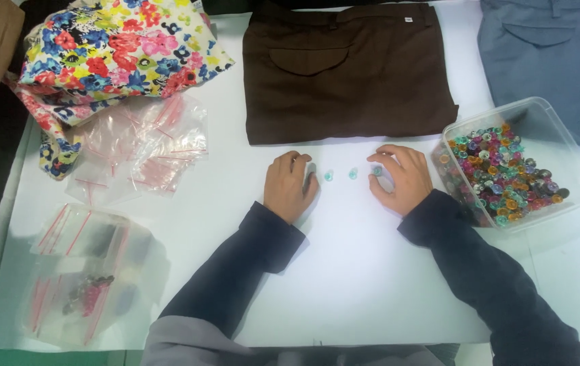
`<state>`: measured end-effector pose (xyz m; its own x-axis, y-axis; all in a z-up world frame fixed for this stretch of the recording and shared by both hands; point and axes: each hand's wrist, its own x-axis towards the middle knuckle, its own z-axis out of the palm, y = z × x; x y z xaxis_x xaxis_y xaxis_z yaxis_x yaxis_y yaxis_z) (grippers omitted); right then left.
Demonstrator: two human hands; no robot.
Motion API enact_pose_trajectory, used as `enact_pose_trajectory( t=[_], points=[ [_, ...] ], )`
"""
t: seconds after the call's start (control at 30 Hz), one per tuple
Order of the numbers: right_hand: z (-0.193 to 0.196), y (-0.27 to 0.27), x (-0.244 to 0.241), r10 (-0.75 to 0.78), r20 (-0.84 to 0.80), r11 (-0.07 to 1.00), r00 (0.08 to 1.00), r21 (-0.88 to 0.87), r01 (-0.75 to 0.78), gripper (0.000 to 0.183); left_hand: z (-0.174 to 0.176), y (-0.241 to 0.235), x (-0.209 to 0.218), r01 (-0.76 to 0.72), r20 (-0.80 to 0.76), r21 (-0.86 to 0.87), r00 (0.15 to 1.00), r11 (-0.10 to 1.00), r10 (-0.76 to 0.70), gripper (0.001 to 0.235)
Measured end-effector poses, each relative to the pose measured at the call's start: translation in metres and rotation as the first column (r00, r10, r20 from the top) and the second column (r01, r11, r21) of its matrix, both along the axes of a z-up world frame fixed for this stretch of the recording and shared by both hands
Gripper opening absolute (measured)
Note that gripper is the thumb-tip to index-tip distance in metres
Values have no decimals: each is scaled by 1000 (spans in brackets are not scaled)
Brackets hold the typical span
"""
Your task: The person is sorting green buttons from a mixed container and placing them into small plastic bags.
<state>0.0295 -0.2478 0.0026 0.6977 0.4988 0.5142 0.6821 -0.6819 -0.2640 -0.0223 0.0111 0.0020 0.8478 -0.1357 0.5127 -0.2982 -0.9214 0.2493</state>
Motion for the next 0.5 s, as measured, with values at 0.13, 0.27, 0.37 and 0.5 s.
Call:
enact_pose_trajectory(
  t=[0.13, 0.27, 0.37, 0.5],
  points=[
    [-1, -9, -14, -3, 84, 999, 996, 42, 0, 28, 2, -11, -8, 62, 151, 60, 986, 996, -70, 30],
    [1, -17, -35, 5, 303, 991, 953, 129, -46, 23, 23, -42, -22, 418, 240, -62, 888, 906, -393, 11],
    [12, -23, -48, -24, 474, 979, 880, 189, -75, 14, 11, -74, -35, 549, 283, -74, 812, 832, -511, 9],
    [28, -65, -33, -113, 708, 985, 697, 173, -17, 12, -1, -118, -39, 507, 339, -52, 820, 861, -462, 28]
  ],
)
